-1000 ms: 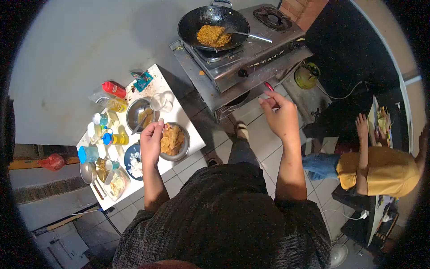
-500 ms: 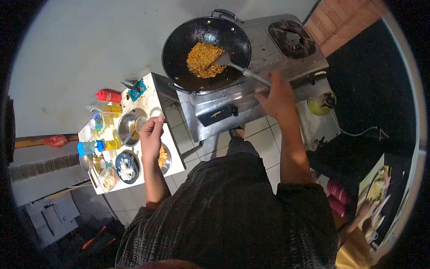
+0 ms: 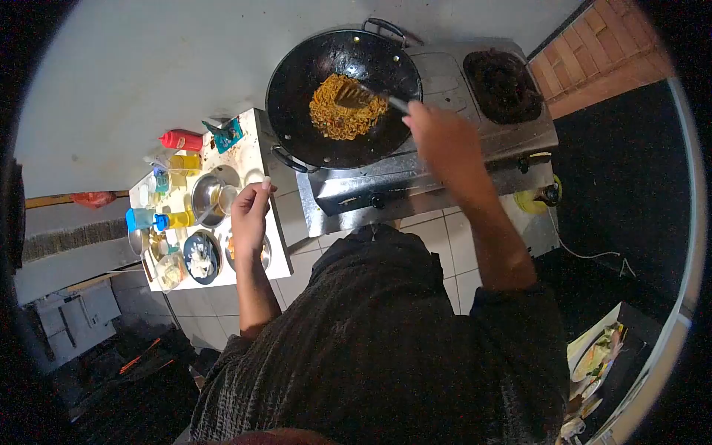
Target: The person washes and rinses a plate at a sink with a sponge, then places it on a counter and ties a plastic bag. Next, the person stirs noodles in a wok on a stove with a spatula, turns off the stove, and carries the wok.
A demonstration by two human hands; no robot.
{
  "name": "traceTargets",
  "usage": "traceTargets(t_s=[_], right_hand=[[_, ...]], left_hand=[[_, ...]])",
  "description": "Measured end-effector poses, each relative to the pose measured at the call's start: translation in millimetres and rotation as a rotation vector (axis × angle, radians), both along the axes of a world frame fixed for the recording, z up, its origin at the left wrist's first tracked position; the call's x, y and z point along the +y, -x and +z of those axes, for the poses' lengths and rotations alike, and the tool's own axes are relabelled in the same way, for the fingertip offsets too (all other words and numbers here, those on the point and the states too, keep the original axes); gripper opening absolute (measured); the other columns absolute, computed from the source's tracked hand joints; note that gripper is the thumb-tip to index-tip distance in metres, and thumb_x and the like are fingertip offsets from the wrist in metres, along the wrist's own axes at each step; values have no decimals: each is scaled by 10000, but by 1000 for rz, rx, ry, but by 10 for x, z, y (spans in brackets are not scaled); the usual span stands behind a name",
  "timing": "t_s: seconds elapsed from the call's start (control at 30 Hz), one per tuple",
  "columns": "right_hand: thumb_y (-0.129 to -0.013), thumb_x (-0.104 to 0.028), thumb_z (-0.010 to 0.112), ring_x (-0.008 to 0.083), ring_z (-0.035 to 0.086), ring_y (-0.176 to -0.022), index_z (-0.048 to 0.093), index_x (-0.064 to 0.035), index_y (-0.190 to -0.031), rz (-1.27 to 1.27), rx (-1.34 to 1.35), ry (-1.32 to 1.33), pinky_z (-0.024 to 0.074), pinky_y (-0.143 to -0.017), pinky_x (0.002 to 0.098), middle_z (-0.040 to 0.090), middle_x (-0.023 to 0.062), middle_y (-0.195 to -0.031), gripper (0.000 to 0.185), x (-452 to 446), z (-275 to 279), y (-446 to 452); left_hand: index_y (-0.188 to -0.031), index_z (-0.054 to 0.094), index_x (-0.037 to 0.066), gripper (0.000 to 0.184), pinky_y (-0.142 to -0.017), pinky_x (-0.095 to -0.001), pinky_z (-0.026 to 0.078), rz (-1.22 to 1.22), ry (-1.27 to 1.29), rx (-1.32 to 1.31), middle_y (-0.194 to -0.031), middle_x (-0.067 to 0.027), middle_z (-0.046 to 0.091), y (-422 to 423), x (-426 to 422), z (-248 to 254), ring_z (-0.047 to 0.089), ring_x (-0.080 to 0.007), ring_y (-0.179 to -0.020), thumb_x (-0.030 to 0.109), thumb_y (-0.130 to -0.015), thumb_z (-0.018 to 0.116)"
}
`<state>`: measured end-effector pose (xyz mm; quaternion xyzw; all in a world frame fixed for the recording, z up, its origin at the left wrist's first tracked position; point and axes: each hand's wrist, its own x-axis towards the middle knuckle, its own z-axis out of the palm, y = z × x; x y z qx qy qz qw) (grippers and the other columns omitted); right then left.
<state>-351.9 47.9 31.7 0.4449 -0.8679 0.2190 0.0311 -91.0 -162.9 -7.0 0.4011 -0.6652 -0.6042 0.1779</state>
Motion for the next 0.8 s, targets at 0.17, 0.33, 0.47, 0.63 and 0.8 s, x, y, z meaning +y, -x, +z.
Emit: traceTargets(t_s=[0.17,0.33,0.47,0.63,0.8], right_hand=[[-878,-265,583,361,626,-663,608,-63,-737,58,313,8,492,-572,454,608,150,-662,248,-274,431,335],[-730,-188,651,350,638,-634,642,-56,-642,37,608,18,521,-559,422,614,156,-648,159,-728,525,698],[-599,-120,655,340,653,-615,690,-58,-633,-91,328,-440,512,-527,376,651,191,-681,78,-1187,565,742],[-631,-161,658,344,641,-579,709,-31,-678,19,-154,-690,501,-531,398,639,212,-661,147,-1325,374,720],[-818,-306,640,374,652,-642,698,28,-757,35,-590,-744,509,-597,464,654,217,-712,345,-1005,143,519]], left_hand=[[-853,664,-5,274,-675,-201,405,13,-7,-76,-767,13,626,55,-142,-96,505,-48,-722,250,-945,620],[-839,660,-8,273,-615,-212,395,-30,65,-41,-728,14,605,180,-233,-228,490,-52,-677,247,-933,634],[-796,644,-10,288,-564,-217,362,-58,99,-2,-672,31,560,247,-249,-313,448,-45,-624,247,-928,641],[-774,642,-9,294,-521,-230,333,-94,137,0,-605,39,509,271,-260,-377,401,-42,-573,245,-922,646],[-781,646,-14,299,-503,-248,332,-96,182,3,-572,16,490,309,-252,-417,392,-54,-551,255,-911,654]])
